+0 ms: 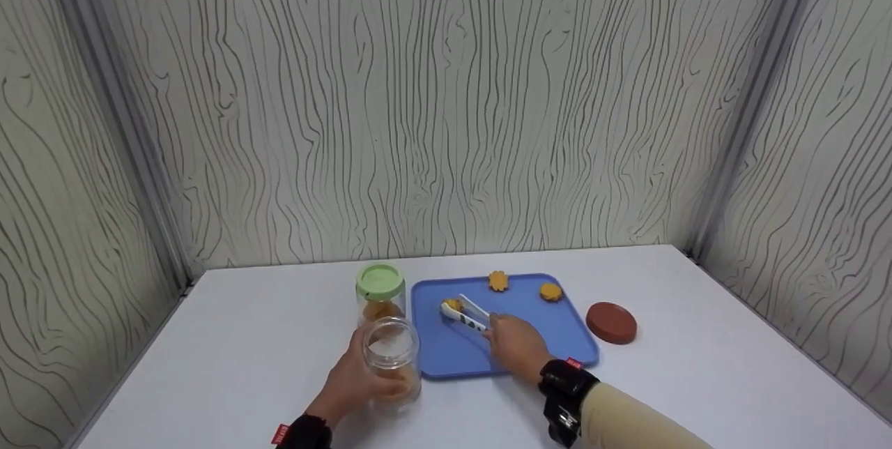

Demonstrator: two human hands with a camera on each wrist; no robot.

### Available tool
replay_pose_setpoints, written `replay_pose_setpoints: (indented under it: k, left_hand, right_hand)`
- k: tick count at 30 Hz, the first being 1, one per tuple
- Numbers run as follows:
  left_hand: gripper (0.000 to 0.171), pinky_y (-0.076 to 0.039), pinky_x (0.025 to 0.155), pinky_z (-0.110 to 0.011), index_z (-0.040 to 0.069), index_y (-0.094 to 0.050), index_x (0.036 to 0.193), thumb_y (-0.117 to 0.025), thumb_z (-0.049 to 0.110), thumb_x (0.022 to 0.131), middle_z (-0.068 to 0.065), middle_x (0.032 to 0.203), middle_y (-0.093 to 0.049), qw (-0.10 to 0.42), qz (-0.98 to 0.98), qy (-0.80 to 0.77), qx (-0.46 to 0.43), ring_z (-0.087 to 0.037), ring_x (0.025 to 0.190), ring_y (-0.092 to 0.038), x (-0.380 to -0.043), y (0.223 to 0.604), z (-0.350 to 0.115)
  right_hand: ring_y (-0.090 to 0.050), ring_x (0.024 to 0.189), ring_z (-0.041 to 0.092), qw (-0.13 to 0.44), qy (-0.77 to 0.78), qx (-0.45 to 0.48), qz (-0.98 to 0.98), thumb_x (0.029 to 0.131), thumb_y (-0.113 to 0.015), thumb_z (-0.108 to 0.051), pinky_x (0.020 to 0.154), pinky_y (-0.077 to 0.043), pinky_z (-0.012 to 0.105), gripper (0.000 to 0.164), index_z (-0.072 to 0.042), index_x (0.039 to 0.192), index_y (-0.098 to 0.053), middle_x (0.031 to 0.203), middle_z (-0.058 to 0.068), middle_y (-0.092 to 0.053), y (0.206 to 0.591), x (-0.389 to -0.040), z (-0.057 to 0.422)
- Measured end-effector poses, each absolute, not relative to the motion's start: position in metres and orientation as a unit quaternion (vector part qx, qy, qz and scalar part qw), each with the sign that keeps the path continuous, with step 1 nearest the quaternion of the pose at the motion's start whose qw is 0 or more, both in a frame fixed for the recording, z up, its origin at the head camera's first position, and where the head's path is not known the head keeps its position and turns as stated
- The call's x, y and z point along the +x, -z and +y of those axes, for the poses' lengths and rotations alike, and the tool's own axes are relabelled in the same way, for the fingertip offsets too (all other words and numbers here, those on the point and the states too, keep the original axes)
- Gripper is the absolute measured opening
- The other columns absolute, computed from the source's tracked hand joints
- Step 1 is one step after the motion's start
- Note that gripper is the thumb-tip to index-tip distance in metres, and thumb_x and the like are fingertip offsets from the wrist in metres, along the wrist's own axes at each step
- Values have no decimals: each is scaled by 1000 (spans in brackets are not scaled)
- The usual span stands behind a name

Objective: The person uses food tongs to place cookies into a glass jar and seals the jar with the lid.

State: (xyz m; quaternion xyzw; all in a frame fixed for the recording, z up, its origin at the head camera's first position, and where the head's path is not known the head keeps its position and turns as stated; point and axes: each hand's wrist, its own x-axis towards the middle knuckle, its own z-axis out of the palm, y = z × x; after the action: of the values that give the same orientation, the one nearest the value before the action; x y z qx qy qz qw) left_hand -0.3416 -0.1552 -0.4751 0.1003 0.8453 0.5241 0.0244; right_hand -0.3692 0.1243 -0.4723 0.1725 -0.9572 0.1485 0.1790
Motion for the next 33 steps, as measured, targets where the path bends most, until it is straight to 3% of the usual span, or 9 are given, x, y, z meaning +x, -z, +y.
replay_pose_setpoints:
  k: [20,27,33]
  left_hand:
    - [109,-40,96,-63,3,-26,146,-93,24,62,-25,133,-50,-2,848,-514,127,-46,121,-48,-340,476,-157]
    - [111,-38,98,-63,2,-26,147,-93,25,61,-25,134,-50,5,848,-516,118,-46,123,-46,-342,477,-157]
    - [115,-37,98,-63,1,-25,147,-94,31,60,-26,135,-49,7,851,-513,112,-46,124,-45,-344,478,-157]
  right_hand:
    - [-63,71,29,202,-124,184,-954,91,-66,-13,63,-53,43,29,9,109,-62,85,15,-65,465,-350,139]
    - [-65,84,32,178,-142,169,-959,93,-64,-15,74,-54,47,37,12,117,-60,96,20,-66,457,-342,145]
    - [-57,73,19,158,-156,158,-962,94,-63,-18,67,-52,39,41,11,123,-59,91,12,-65,450,-336,148]
